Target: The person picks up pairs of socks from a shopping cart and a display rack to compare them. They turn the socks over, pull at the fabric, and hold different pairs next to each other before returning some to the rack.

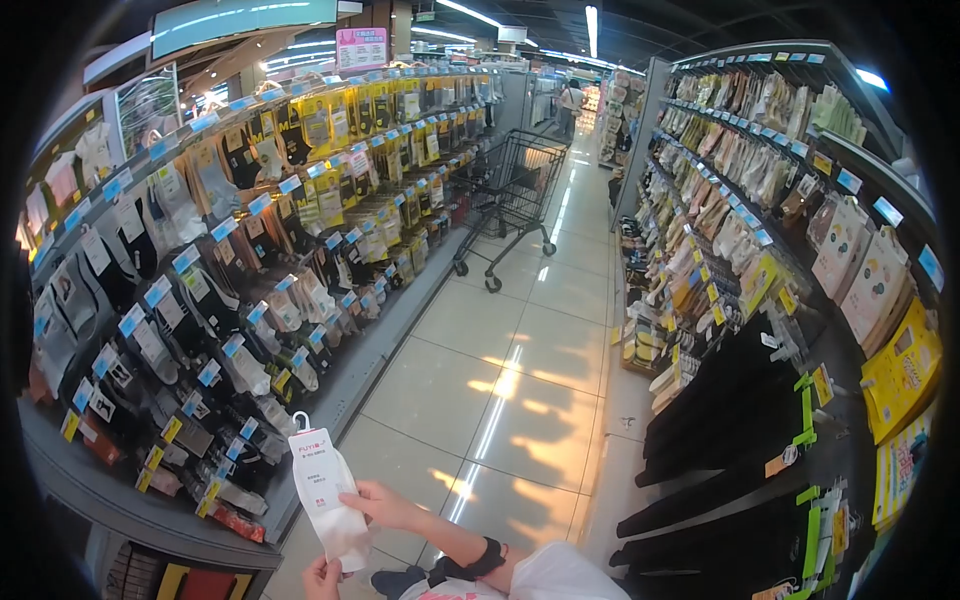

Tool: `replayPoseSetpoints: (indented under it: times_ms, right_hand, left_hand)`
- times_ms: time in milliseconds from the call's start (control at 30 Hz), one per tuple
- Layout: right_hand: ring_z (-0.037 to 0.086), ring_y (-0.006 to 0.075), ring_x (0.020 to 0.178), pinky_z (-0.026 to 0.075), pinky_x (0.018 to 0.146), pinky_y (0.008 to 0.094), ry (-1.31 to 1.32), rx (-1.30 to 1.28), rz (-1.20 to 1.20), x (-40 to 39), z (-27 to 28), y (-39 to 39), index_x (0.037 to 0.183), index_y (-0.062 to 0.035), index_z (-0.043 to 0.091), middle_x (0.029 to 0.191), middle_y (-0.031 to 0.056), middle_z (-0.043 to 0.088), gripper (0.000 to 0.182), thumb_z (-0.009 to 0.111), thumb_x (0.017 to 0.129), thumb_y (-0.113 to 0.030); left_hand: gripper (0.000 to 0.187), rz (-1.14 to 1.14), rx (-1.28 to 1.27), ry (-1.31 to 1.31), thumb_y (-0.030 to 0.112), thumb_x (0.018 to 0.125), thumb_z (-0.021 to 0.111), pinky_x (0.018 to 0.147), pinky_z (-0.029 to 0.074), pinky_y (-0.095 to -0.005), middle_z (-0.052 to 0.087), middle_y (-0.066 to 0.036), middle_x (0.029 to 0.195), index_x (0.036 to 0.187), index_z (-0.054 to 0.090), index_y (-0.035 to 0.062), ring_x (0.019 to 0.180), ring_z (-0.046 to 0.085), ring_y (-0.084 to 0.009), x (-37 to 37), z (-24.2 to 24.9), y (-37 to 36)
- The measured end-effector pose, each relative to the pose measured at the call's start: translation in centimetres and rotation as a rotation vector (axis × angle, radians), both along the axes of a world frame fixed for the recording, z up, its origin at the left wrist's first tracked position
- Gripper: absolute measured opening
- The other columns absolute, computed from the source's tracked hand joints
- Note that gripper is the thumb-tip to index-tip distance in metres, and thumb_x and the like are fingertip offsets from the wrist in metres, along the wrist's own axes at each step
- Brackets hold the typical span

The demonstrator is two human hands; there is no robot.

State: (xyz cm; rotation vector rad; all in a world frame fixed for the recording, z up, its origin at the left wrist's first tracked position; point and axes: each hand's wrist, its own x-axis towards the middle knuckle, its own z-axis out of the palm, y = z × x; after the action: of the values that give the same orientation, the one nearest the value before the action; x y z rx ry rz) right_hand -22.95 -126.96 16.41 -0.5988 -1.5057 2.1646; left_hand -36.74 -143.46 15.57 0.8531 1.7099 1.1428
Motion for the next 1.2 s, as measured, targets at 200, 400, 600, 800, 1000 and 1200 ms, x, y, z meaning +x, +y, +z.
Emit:
replayPoseSetpoints:
  times_ms: [200,400,600,800,1000,1200]
  right_hand:
    - [0.057,0.0105,0.074,0.049,0.059,0.0249,0.009,-0.019,-0.003,0.6,0.1,-0.2,0.107,-0.0028,0.047,0.088,0.0038,0.057,0.033,0.045,0.086,-0.028]
    - [0.058,0.0110,0.071,0.048,0.058,0.0235,0.035,-0.007,-0.093,1.5,1.3,0.3,0.102,-0.0006,0.052,0.086,0.0061,0.059,0.030,0.048,0.085,-0.025]
    - [0.058,0.0102,0.072,0.048,0.058,0.0232,0.062,-0.049,-0.083,0.3,1.6,-0.3,0.102,-0.0011,0.052,0.087,0.0052,0.059,0.030,0.048,0.085,-0.025]
    - [0.057,0.0097,0.073,0.047,0.060,0.0231,0.083,-0.036,-0.067,-0.9,1.0,-0.3,0.103,-0.0018,0.052,0.088,0.0044,0.059,0.029,0.048,0.085,-0.025]
    - [0.058,0.0111,0.076,0.048,0.061,0.0243,0.076,-0.019,-0.056,-2.1,1.1,0.1,0.104,-0.0025,0.051,0.089,0.0045,0.059,0.031,0.047,0.085,-0.027]
    - [0.058,0.0125,0.075,0.048,0.061,0.0248,0.083,-0.049,-0.150,-2.3,1.7,0.4,0.103,-0.0023,0.051,0.090,0.0057,0.059,0.031,0.048,0.084,-0.027]
  left_hand:
    - [0.031,0.025,-0.008,-0.071,0.019,0.078,0.057,0.063,0.041,-0.0247,0.057,-0.009,0.079,0.095,0.053,-0.0057,0.071,0.052,-0.0130,0.5,0.4,-0.8]
    - [0.032,-0.003,0.095,-0.203,0.006,0.075,0.058,0.067,0.042,-0.0236,0.057,-0.009,0.084,0.104,0.048,-0.0054,0.076,0.053,-0.0140,0.6,1.5,-0.7]
    - [0.032,0.002,0.116,-0.227,0.005,0.075,0.059,0.067,0.042,-0.0228,0.058,-0.009,0.084,0.103,0.048,-0.0049,0.076,0.054,-0.0136,-0.9,0.3,-1.4]
    - [0.024,-0.028,0.054,-0.137,0.011,0.078,0.057,0.066,0.041,-0.0242,0.059,-0.008,0.079,0.095,0.053,-0.0054,0.074,0.054,-0.0134,-1.9,0.5,-2.2]
    - [0.019,0.005,0.143,-0.227,0.009,0.079,0.053,0.065,0.043,-0.0235,0.058,-0.008,0.079,0.093,0.053,-0.0043,0.071,0.055,-0.0129,-4.0,-2.1,-1.6]
    - [0.014,0.007,0.200,-0.237,0.001,0.078,0.052,0.064,0.045,-0.0223,0.059,-0.010,0.076,0.089,0.052,-0.0064,0.069,0.057,-0.0132,-4.6,-1.4,-1.8]
